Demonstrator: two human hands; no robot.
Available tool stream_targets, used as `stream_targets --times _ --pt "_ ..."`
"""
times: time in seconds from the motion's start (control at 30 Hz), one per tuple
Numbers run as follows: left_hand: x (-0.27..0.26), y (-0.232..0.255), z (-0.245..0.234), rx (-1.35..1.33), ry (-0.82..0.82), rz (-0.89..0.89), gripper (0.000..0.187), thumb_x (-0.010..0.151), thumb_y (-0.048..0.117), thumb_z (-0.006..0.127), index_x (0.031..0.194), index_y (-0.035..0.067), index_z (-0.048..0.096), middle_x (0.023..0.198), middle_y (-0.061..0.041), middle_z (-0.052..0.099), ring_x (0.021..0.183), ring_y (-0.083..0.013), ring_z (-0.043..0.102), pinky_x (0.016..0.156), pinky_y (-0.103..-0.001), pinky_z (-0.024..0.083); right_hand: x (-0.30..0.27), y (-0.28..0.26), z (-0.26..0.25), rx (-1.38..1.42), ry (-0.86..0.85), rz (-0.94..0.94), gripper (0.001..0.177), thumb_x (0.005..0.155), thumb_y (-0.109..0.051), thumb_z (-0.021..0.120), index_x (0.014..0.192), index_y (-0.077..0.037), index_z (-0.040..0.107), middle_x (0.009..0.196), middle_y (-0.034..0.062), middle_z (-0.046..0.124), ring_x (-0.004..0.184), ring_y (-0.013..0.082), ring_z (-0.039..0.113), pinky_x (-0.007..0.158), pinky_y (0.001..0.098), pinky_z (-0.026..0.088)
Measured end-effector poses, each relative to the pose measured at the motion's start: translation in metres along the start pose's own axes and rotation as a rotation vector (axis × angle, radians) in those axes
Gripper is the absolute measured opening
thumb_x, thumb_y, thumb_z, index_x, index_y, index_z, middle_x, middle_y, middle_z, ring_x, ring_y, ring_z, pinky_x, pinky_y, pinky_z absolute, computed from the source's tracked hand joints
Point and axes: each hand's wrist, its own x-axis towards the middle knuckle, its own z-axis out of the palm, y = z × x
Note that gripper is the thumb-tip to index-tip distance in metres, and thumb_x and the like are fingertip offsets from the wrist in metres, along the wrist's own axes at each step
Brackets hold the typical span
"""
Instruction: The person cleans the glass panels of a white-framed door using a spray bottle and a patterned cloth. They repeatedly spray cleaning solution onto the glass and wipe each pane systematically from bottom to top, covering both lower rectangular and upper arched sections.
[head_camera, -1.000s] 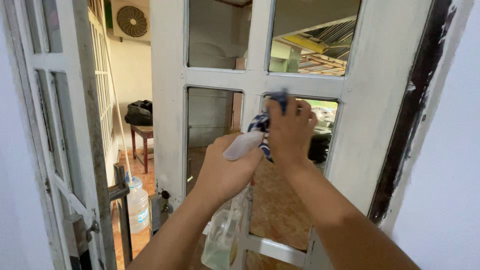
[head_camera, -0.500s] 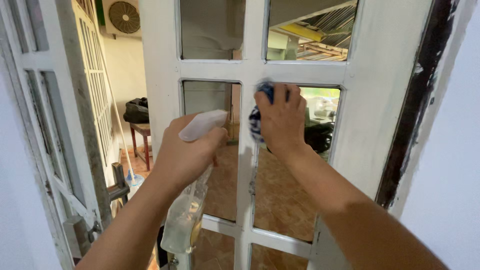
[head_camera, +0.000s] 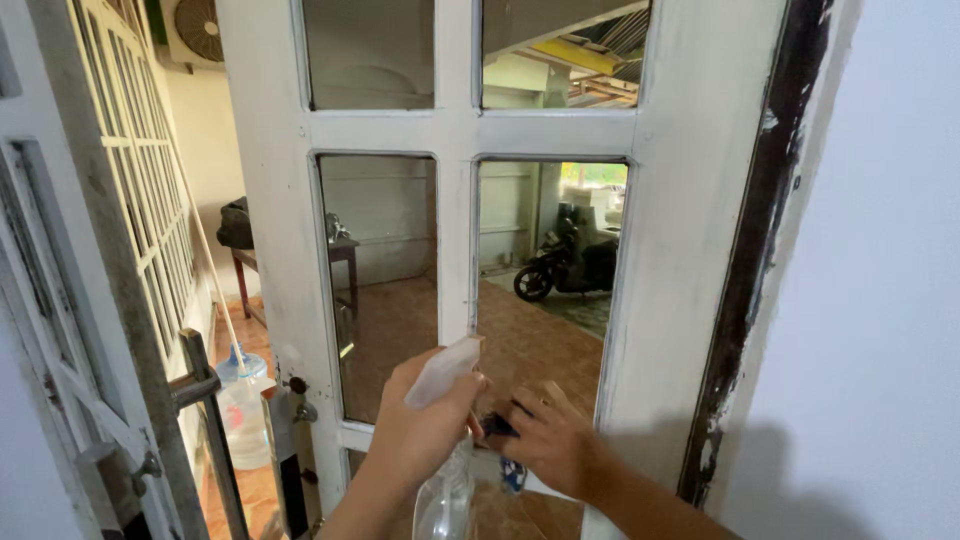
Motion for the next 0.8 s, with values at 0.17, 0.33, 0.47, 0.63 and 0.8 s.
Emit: stream_targets --times 0.17,0.33,0.47,0.63,0.8 --pt "0.002 0.033 -0.014 0.099 0.014 0.113 0.023 0.080 0.013 0.070 0.097 -0.002 0.076 0.068 -0.006 0.071 0.048 -0.0158 0.064 0.046 -0.032 0.051 0.090 0.095 -0.070 -0.278 0.274 0.420 0.044 0.079 -0.020 0.081 0.119 -0.028 0.068 0.135 0.0053 0.057 0.131 0.0311 0.048 0.104 0.0583 0.033" --pt "-0.001 0.051 -0.027 0.112 0.063 0.138 0.031 0.078 0.013 0.070 0.107 0.003 0.075 0.069 -0.006 0.069 0.048 -0.0152 0.061 0.047 -0.031 0.049 0.126 0.111 -0.091 -0.130 0.474 0.536 0.044 0.076 -0.010 0.075 0.117 -0.024 0.068 0.134 0.0074 0.057 0.123 0.0340 0.045 0.095 0.0517 0.036" --pt "-0.002 0.042 -0.028 0.047 0.063 0.140 0.033 0.079 0.014 0.071 0.108 0.000 0.076 0.071 -0.007 0.069 0.049 -0.0153 0.061 0.047 -0.031 0.050 0.072 0.028 -0.029 -0.030 0.256 0.301 0.046 0.075 -0.021 0.075 0.120 -0.017 0.068 0.130 0.0091 0.056 0.122 0.0340 0.046 0.094 0.0517 0.037" --pt "-0.006 0.034 -0.030 0.089 0.031 0.158 0.030 0.082 0.016 0.072 0.101 -0.007 0.075 0.070 -0.009 0.068 0.050 -0.0162 0.063 0.047 -0.032 0.050 0.017 -0.016 0.003 0.025 0.033 -0.006 0.028 0.084 -0.023 0.066 0.111 -0.028 0.069 0.125 0.0054 0.059 0.123 0.0293 0.049 0.103 0.0608 0.035" --pt "0.000 0.047 -0.028 0.094 0.025 0.168 0.034 0.079 0.016 0.071 0.109 0.001 0.075 0.073 -0.006 0.071 0.048 -0.0153 0.063 0.046 -0.032 0.052 0.097 0.101 -0.067 -0.208 0.266 0.373 0.035 0.075 -0.023 0.074 0.109 -0.024 0.071 0.120 0.0073 0.061 0.119 0.0323 0.050 0.096 0.0590 0.035"
